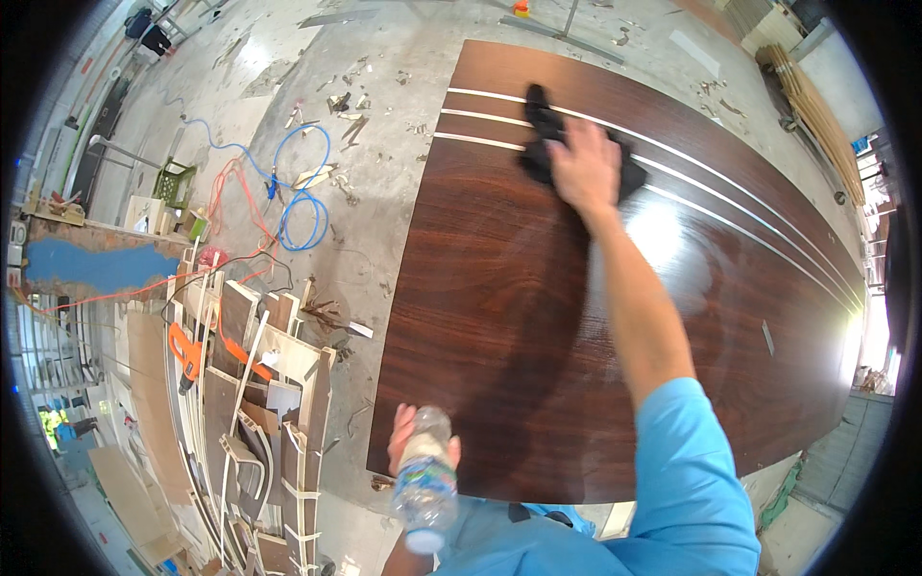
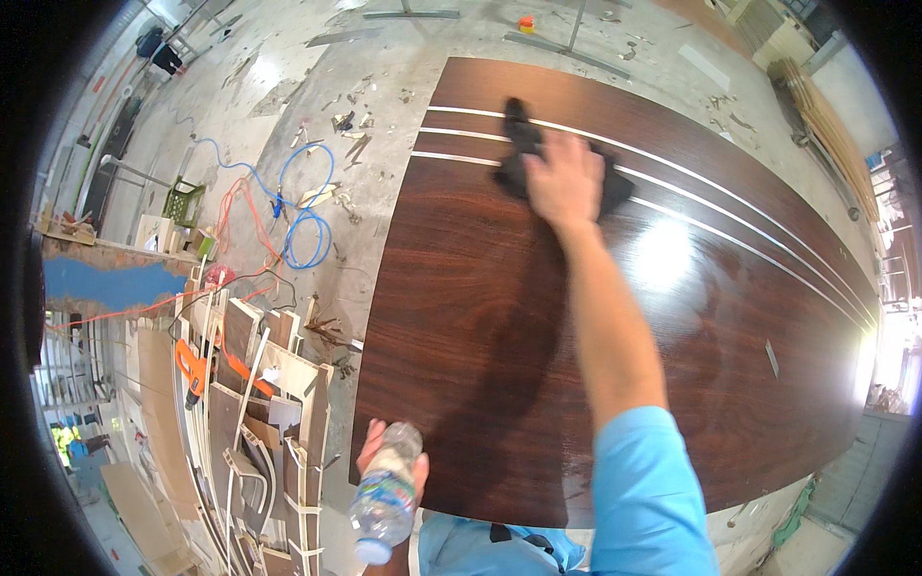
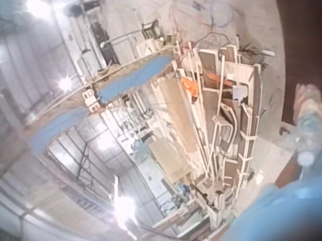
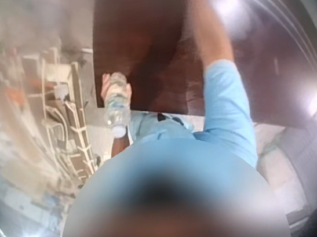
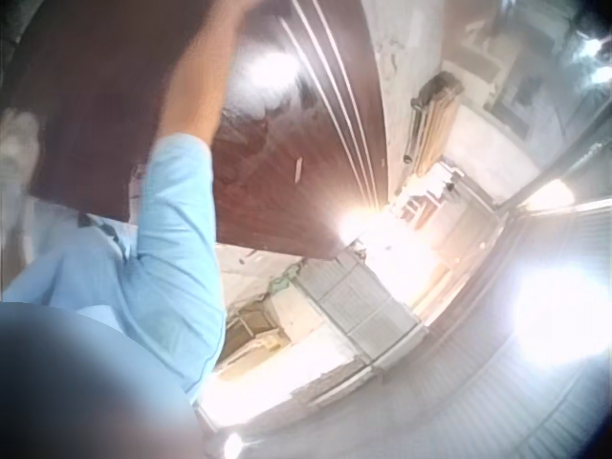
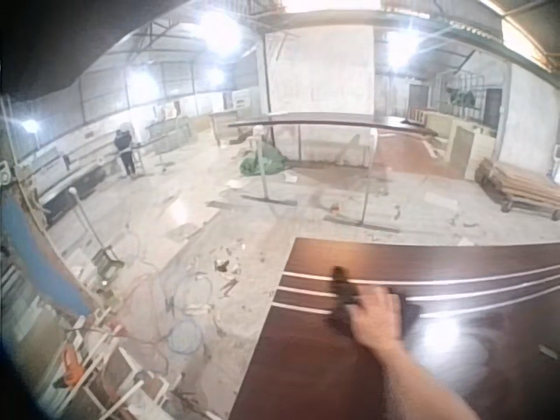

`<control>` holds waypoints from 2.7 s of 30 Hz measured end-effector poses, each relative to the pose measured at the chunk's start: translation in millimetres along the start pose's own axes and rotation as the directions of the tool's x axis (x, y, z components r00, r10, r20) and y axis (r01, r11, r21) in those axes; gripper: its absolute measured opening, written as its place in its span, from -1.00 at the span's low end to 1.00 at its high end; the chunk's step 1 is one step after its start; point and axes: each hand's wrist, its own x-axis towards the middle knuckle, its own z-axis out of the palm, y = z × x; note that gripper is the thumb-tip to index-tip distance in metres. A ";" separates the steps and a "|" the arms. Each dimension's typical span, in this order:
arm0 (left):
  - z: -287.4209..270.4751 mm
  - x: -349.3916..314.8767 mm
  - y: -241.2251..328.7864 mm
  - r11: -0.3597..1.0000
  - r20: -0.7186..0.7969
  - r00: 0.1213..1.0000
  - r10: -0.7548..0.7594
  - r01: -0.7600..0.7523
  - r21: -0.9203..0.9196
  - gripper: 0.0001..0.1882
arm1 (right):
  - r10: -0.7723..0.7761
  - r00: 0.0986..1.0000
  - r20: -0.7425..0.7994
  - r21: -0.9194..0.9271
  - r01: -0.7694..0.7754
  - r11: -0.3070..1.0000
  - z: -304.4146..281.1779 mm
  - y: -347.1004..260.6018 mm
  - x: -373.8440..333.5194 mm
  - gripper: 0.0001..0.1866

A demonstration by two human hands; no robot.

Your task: The person wipes a large dark wooden table with a black cloth, repeatedly applying water from a plastic bottle and using a small metal scraper to remove residue from the surface and inlaid strips. The person moves the bottle and cloth across the table, focusing on different sections and edges.

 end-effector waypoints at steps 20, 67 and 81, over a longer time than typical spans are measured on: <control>138.6 175.1 -38.4 0.987 0.344 0.931 0.125 -0.082 -0.138 -0.20 | -0.354 0.891 0.285 0.593 0.127 0.795 -160.4 -118.5 -247.1 -0.27; 149.5 -115.4 154.8 0.934 0.855 0.515 -0.062 0.332 -0.133 -0.51 | 0.542 0.352 0.763 0.636 -0.559 -0.532 -347.5 31.9 -412.4 -0.67; 143.8 -35.6 137.6 0.741 0.733 0.505 0.456 -0.672 0.001 -0.60 | 0.732 0.677 -0.073 0.191 -0.711 0.677 -358.2 71.4 -449.5 -0.92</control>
